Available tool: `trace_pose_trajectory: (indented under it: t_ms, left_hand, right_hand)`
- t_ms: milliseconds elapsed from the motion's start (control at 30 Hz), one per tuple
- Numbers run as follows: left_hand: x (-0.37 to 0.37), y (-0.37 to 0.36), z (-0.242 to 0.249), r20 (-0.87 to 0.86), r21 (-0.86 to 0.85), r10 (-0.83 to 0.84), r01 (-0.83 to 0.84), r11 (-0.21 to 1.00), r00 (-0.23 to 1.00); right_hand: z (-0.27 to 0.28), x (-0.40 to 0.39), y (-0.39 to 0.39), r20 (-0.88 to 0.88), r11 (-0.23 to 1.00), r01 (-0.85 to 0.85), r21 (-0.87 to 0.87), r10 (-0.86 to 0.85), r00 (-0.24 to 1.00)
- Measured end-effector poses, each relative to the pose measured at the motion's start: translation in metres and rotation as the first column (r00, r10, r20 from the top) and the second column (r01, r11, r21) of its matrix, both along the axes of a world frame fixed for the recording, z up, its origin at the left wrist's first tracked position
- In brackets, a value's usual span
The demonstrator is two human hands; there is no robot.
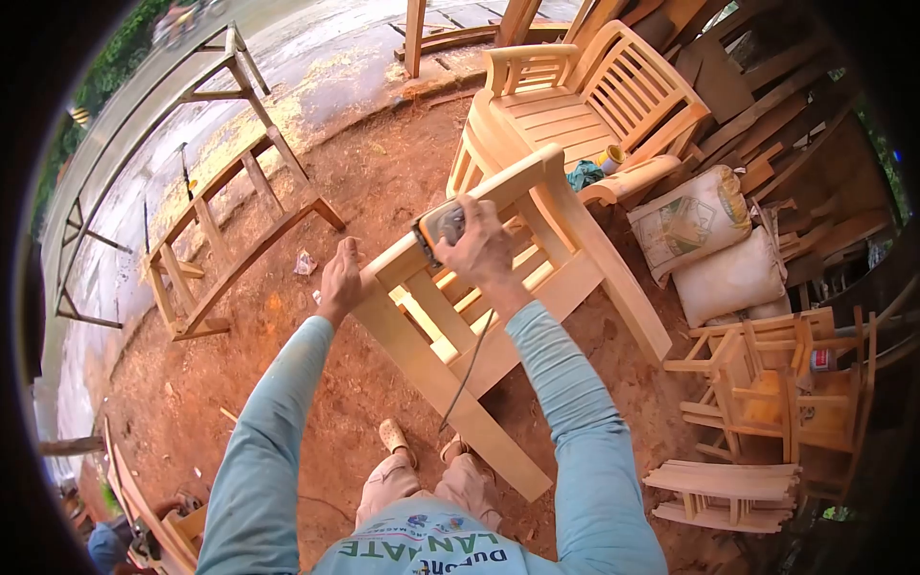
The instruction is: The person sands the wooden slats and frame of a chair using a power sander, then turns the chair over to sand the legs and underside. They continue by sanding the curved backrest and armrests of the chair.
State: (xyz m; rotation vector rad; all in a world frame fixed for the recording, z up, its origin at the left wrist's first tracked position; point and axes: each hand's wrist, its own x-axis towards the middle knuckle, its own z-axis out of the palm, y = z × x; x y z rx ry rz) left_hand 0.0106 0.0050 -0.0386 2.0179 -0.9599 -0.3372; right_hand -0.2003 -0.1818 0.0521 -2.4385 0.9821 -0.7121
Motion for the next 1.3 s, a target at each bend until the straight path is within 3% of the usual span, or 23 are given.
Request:
trace_pose_trajectory:
  t_ms: [67,167,267,467,567,667,700,800,900,1133,1300]
  left_hand:
    - [-0.006,0.000,0.015,-0.066,-0.001,0.021,-0.021,1.000,0.998]
    - [0.005,-0.002,-0.022,0.220,-0.043,-0.026,0.036,0.998,0.975]
    - [0.002,0.001,0.001,0.056,0.059,-0.029,0.025,0.998,0.998]
    - [0.004,-0.001,-0.007,0.158,0.124,-0.057,0.037,0.992,0.986]
    - [0.006,-0.002,-0.023,0.359,-0.021,-0.083,0.097,0.995,0.929]
    - [0.010,-0.002,-0.014,0.205,0.120,-0.139,0.117,0.986,0.969]
    - [0.009,-0.001,-0.022,0.503,0.119,-0.203,0.165,0.979,0.840]
    - [0.009,-0.005,-0.016,0.290,0.159,-0.156,0.114,0.981,0.944]
    - [0.008,-0.006,-0.015,0.224,0.165,-0.109,0.072,0.984,0.969]
    - [0.001,-0.008,0.005,0.143,0.231,-0.084,0.049,0.972,0.986]
    - [-0.009,-0.009,0.018,0.139,0.234,-0.004,-0.029,0.972,0.990]
  right_hand:
    - [0.005,0.009,0.032,0.008,1.000,-0.014,0.015,0.014,1.000]
    - [0.009,0.021,0.068,-0.033,0.999,-0.040,0.009,0.040,0.999]
    - [0.012,0.026,0.089,-0.033,0.996,-0.081,0.034,0.083,0.996]
    - [0.010,0.025,0.092,-0.003,0.996,-0.090,-0.010,0.090,0.996]
    - [0.009,0.019,0.083,0.020,0.996,-0.088,-0.014,0.088,0.996]
    - [0.006,0.009,0.053,0.053,0.999,-0.046,-0.010,0.046,0.998]
    - [0.002,0.005,0.034,0.060,1.000,-0.017,-0.008,0.017,0.998]
    - [-0.017,-0.011,-0.031,0.129,0.998,0.023,-0.051,-0.017,0.992]
    - [-0.026,-0.027,-0.094,0.133,0.997,0.065,-0.042,-0.059,0.989]
    - [-0.025,-0.053,-0.210,0.095,0.977,0.204,0.056,-0.209,0.973]
    - [-0.027,-0.060,-0.212,0.159,0.985,0.161,0.062,-0.169,0.973]
